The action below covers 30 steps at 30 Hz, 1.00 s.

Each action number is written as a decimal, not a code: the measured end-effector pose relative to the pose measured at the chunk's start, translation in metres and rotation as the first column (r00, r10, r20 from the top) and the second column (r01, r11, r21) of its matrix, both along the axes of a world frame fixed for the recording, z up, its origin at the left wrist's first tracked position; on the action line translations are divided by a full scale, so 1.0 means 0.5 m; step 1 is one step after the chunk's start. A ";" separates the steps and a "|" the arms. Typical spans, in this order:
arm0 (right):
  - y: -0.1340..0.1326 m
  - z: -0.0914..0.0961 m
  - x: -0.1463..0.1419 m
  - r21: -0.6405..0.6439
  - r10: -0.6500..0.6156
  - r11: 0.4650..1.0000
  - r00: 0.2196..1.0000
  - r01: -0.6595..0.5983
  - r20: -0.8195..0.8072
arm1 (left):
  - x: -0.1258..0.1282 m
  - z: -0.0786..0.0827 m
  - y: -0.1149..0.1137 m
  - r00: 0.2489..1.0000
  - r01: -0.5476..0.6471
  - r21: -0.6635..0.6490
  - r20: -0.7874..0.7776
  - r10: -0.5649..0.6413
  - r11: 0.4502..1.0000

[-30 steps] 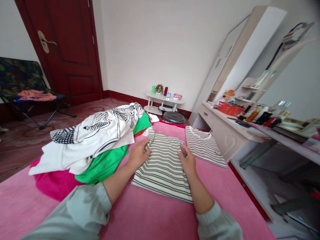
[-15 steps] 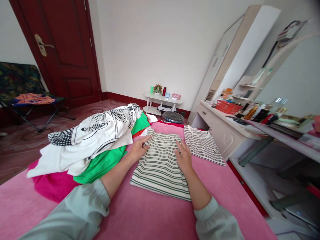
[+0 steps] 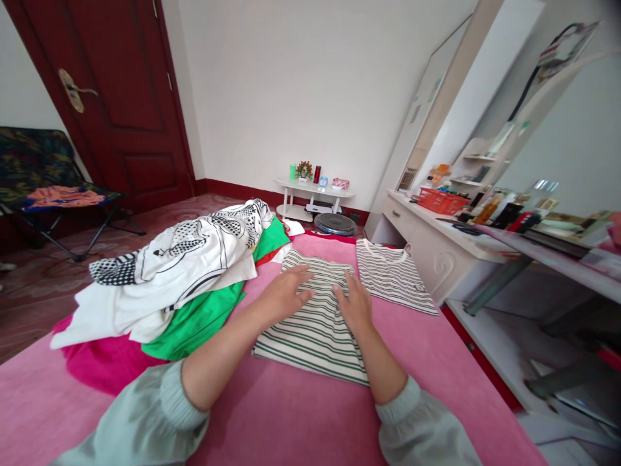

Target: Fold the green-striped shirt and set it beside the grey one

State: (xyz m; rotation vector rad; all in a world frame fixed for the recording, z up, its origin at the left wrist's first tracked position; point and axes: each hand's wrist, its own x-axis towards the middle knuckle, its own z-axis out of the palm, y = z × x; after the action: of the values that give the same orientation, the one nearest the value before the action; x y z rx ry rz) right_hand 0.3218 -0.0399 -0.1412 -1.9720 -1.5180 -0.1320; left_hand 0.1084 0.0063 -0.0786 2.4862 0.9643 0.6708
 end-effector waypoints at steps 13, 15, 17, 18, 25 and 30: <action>-0.026 0.012 0.027 0.120 -0.016 0.992 0.992 0.031 -0.126 | -0.142 -0.012 -0.041 0.970 -0.237 -0.214 -0.099 0.220 0.948; -0.024 0.010 0.025 0.119 -0.010 0.993 0.992 0.025 -0.128 | -0.164 -0.024 -0.072 0.991 -0.115 -0.383 0.024 0.135 0.917; -0.023 0.007 0.024 0.114 -0.003 0.993 0.992 0.018 -0.123 | -0.174 -0.036 -0.104 0.977 0.012 -0.492 0.189 0.094 0.870; -0.023 0.006 0.025 0.115 0.001 0.993 0.993 0.012 -0.117 | -0.175 -0.040 -0.118 0.962 0.046 -0.510 0.254 0.099 0.859; -0.034 0.061 0.040 0.141 0.030 0.990 0.996 -0.018 -0.080 | -0.172 -0.051 -0.157 0.960 0.026 -0.445 0.262 0.102 0.895; -0.043 0.120 -0.014 0.074 0.194 0.981 0.934 -0.180 -0.301 | -0.168 -0.013 -0.158 0.992 -0.117 -0.264 -0.079 0.099 0.957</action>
State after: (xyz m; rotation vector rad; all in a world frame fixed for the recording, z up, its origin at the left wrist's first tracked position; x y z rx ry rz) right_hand 0.3148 -0.0616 -0.0810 -1.7072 -1.4704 0.2110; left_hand 0.0242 -0.0725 -0.0849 2.2414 1.1405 0.4590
